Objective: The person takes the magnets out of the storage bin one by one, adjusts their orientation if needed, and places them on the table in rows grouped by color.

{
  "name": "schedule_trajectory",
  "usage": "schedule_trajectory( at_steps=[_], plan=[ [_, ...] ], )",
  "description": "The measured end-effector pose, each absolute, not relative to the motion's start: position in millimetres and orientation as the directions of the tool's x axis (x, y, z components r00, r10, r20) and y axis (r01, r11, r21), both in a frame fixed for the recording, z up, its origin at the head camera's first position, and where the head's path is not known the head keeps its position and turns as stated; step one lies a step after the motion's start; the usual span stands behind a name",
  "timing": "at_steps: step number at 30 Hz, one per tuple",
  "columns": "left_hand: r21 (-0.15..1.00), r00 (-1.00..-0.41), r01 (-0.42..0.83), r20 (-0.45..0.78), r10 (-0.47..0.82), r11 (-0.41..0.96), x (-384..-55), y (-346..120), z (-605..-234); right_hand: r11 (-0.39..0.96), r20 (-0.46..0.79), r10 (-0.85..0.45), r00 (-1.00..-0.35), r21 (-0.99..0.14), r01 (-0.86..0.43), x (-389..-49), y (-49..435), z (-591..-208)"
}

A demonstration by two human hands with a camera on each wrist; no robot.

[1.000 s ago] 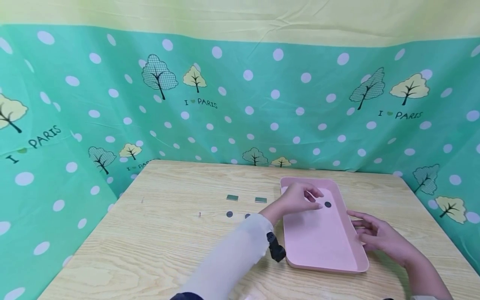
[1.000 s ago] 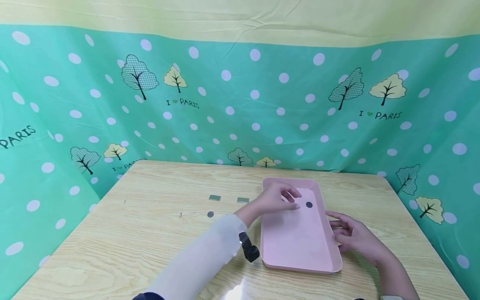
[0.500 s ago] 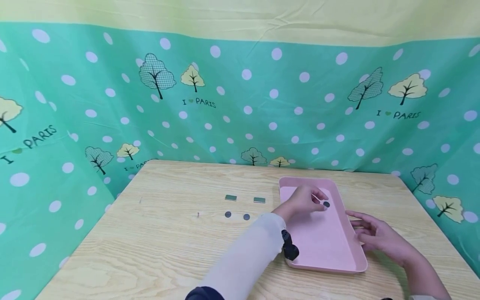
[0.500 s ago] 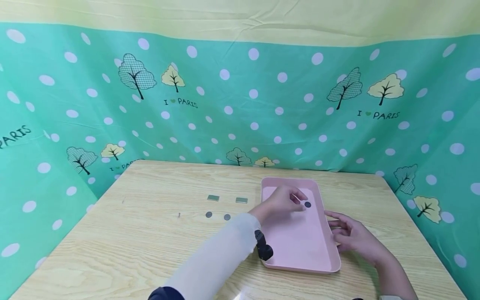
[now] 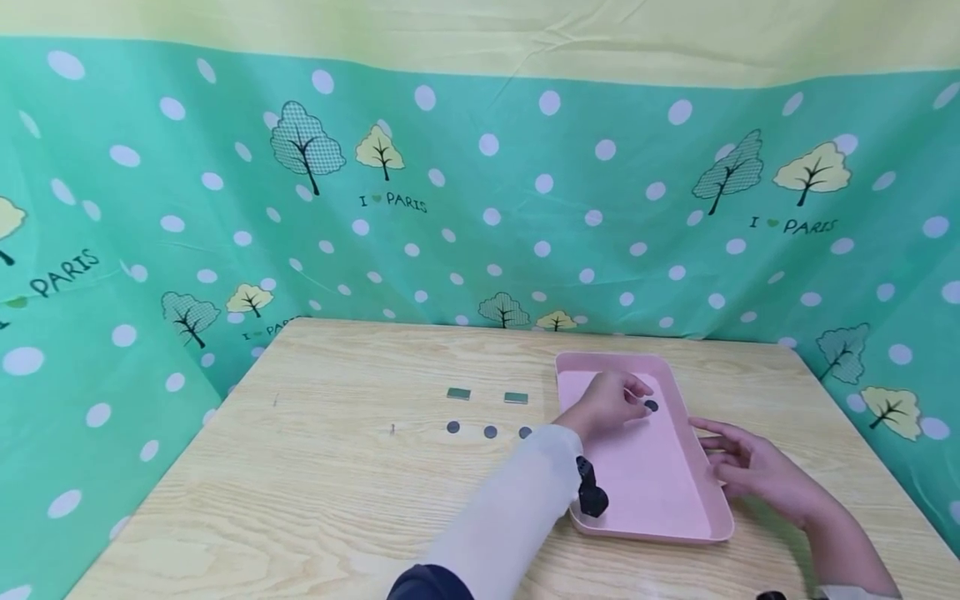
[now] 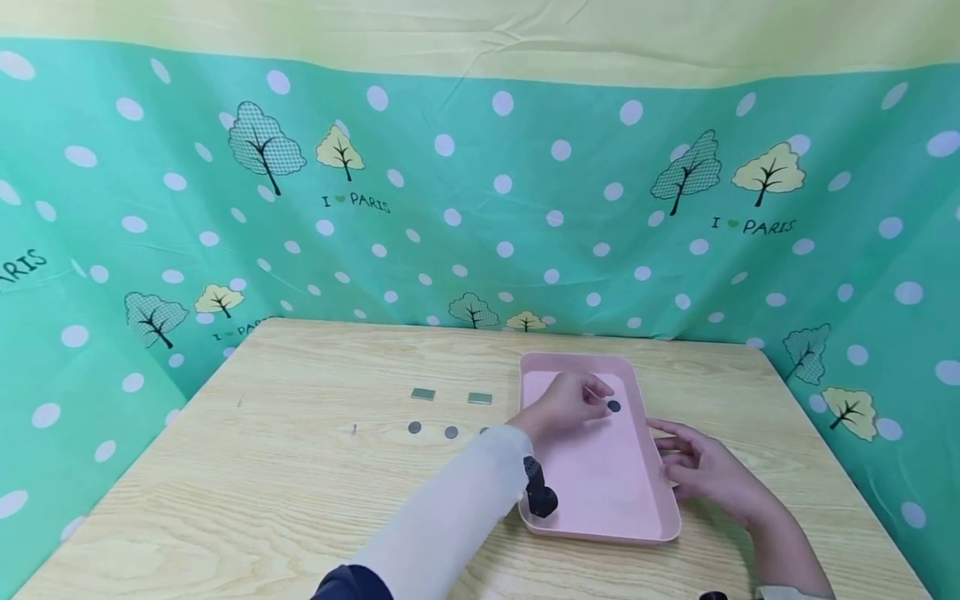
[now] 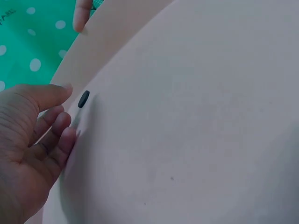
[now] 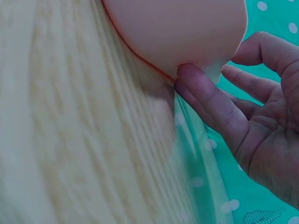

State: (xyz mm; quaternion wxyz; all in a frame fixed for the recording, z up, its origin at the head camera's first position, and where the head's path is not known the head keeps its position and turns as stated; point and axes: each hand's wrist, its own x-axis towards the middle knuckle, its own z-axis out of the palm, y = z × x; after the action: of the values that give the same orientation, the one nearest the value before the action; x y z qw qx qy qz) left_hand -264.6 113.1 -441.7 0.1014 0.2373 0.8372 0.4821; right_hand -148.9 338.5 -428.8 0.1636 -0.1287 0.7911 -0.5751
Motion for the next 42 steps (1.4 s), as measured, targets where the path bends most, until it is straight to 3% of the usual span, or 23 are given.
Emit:
schedule_trajectory(
  at_steps=[7, 16, 42],
  plan=[
    [0.705, -0.814, 0.448, 0.068, 0.577, 0.549, -267.7, 121.8, -444.2, 0.303, -0.112, -0.386, -0.916, -0.953, -0.011, -149.6, 343.3, -428.7],
    [0.526, -0.728, 0.608, 0.068, 0.683, 0.595, -270.0, 123.7, -447.8, 0.327, -0.115, -0.385, -0.916, -0.945, -0.019, -149.3, 344.0, -427.5],
    [0.642, -0.736, 0.55, 0.071, 0.673, 0.534, -266.7, 119.1, -450.5, 0.309, -0.095, -0.408, -0.908, -0.95, -0.04, -148.9, 345.6, -429.3]
  ],
)
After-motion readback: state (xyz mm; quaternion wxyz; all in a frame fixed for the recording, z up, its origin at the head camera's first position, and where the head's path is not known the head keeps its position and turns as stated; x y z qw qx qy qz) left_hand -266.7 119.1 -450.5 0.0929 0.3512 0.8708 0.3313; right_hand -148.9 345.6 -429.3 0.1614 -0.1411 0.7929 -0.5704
